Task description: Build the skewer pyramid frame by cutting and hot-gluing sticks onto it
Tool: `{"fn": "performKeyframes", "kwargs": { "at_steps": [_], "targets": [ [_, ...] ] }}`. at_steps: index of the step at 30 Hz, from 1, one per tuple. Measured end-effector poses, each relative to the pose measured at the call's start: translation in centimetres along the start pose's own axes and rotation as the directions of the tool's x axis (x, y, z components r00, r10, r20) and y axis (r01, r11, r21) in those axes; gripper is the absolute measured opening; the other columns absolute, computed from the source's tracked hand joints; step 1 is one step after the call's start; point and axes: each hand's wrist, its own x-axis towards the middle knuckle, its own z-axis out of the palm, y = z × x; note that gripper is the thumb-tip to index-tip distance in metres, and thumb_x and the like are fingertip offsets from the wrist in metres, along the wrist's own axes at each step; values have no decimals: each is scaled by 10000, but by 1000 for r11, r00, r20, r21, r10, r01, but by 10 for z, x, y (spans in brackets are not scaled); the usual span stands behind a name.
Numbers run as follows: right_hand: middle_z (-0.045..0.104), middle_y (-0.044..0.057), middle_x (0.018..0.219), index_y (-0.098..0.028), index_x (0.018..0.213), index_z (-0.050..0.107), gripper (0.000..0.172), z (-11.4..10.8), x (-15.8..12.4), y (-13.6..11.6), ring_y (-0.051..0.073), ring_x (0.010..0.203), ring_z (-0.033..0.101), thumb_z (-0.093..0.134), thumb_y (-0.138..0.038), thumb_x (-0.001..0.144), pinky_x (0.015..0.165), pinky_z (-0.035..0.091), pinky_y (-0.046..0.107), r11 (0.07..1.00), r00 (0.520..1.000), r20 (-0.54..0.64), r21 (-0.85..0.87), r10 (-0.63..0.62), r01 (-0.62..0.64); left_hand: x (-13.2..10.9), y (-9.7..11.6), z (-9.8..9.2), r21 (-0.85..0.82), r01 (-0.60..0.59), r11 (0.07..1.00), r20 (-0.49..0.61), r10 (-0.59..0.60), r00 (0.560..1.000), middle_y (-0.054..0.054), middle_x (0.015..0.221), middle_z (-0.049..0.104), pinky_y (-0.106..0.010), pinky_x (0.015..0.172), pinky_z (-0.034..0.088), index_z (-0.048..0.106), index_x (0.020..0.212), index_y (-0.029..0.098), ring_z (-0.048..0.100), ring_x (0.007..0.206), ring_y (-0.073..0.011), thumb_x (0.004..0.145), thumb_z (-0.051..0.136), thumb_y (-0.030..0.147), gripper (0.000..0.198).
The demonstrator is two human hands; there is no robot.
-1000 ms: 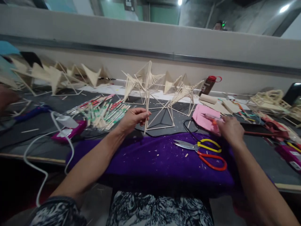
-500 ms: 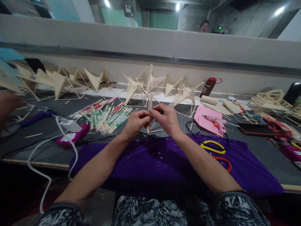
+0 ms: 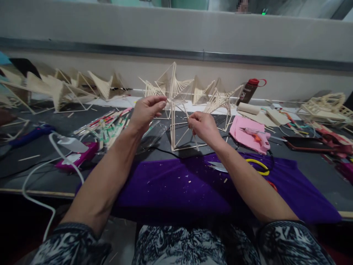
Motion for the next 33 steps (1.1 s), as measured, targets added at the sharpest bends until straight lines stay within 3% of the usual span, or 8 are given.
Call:
{"fn": "performKeyframes", "kwargs": {
  "at_steps": [4, 9, 18, 33],
  "targets": [
    [522, -16, 481, -141, 700, 634, 182, -1, 7, -11, 95, 441, 471, 493, -250, 734, 493, 355, 233, 983, 999, -10, -179, -51, 48, 30, -9, 2, 24, 13, 1000, 63, -15, 998, -78, 1018, 672, -255, 723, 478, 663, 1003, 128, 597, 818, -124, 674, 667, 200, 336],
    [549, 13, 517, -132, 671, 676, 188, 5, 17, -24, 114, 521, 496, 496, -171, 711, 568, 370, 265, 922, 991, -37, -372, -125, 102, 38, -28, 6, 51, 78, 996, 75, -82, 994, -56, 904, 686, -274, 721, 467, 691, 922, 135, 594, 770, -128, 644, 680, 223, 292],
    [563, 51, 527, -108, 658, 678, 196, 19, 35, -20, 191, 642, 570, 490, -58, 689, 659, 419, 335, 900, 986, -47, -417, -159, 125, 40, -36, 14, 2, 138, 990, 123, -137, 983, -28, 765, 648, -255, 628, 418, 694, 849, 148, 560, 679, -109, 684, 651, 258, 202],
    [616, 104, 606, -102, 695, 679, 168, 32, 48, -7, 224, 708, 613, 514, -107, 725, 717, 456, 378, 855, 969, -66, -488, -238, 177, 41, -38, 15, -50, 163, 985, 141, -154, 978, -32, 841, 666, -253, 651, 420, 670, 892, 168, 578, 750, -118, 687, 648, 271, 231]
  ]
}}
